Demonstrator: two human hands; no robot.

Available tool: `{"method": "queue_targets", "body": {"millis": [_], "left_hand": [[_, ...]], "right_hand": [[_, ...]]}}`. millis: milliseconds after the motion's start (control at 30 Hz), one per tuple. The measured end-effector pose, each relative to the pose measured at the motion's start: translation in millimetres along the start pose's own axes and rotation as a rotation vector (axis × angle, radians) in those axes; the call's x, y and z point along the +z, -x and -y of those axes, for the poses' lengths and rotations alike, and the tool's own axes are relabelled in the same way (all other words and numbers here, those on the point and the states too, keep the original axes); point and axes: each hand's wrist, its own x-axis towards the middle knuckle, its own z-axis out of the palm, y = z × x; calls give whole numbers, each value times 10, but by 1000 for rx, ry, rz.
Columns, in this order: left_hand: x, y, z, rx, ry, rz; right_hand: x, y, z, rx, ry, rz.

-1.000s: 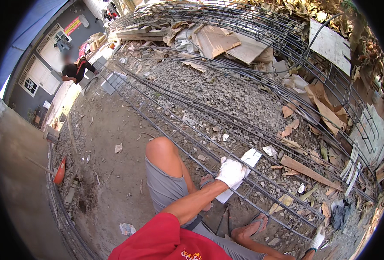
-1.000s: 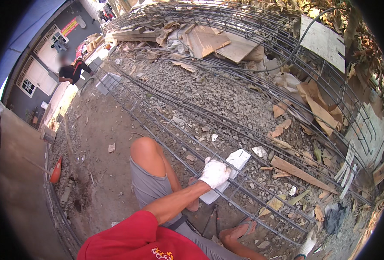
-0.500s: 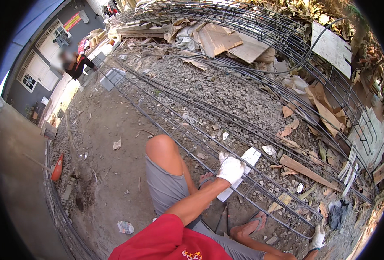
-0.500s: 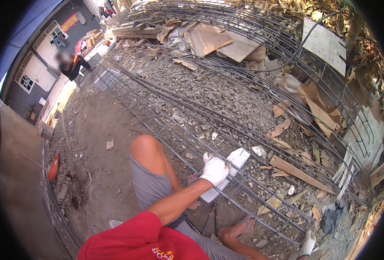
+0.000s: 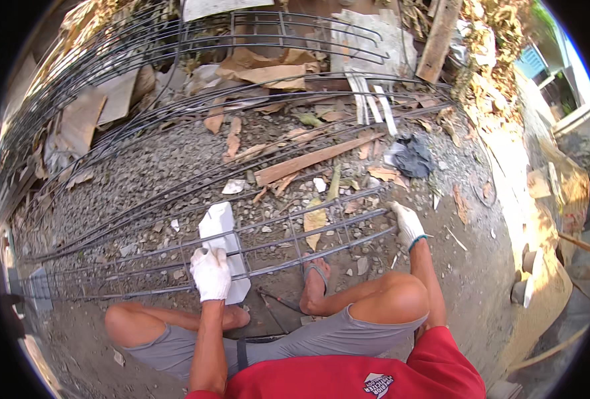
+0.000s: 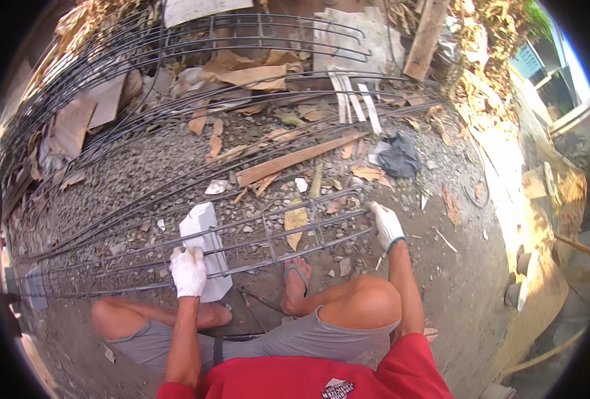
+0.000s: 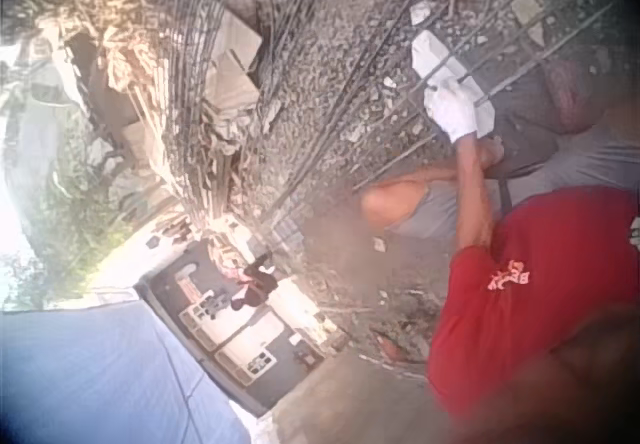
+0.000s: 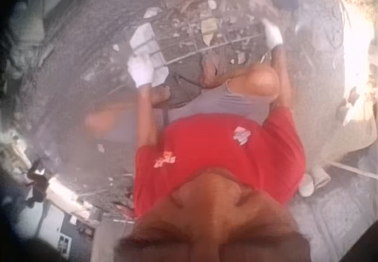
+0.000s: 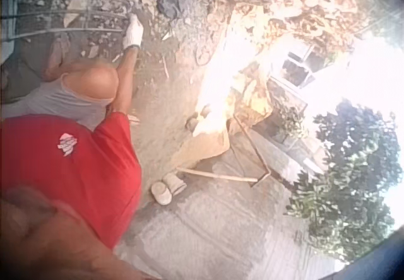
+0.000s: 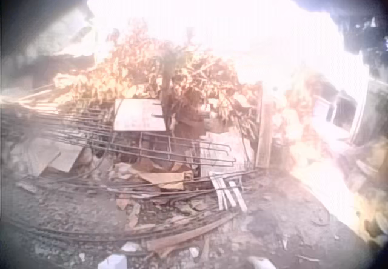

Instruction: The person sits on the ground and ties a grid of steel rebar using wire and pliers. They repeatedly pick up wire, wrap it around the intersections of the rebar, and twist it tight with pliers to secure the mesh structure.

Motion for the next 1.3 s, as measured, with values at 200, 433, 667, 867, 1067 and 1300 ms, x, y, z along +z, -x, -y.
{"method": "queue_targets", "body": {"millis": [200,433,667,867,1067,1300], "left_hand": [[-180,5,-145,81,143,88],[-466,128,-151,-89,430,135],[-1417,400,-908,-194,1131,549],[-1192,511,-1573,116,1091,665],[-1044,553,-1478,594,771,471],[-1396,669,-1537,130,1363,886]], "right_hand": [[-222,141,-3,86,172,53],[-39,458,437,22,622,99],[233,1151,1210,-456,559,-135],[924,2395,2064,-568,744,544],[1365,2572,1787,-482,579,779],[1303,2603,1561,-49,-267,707]]}}
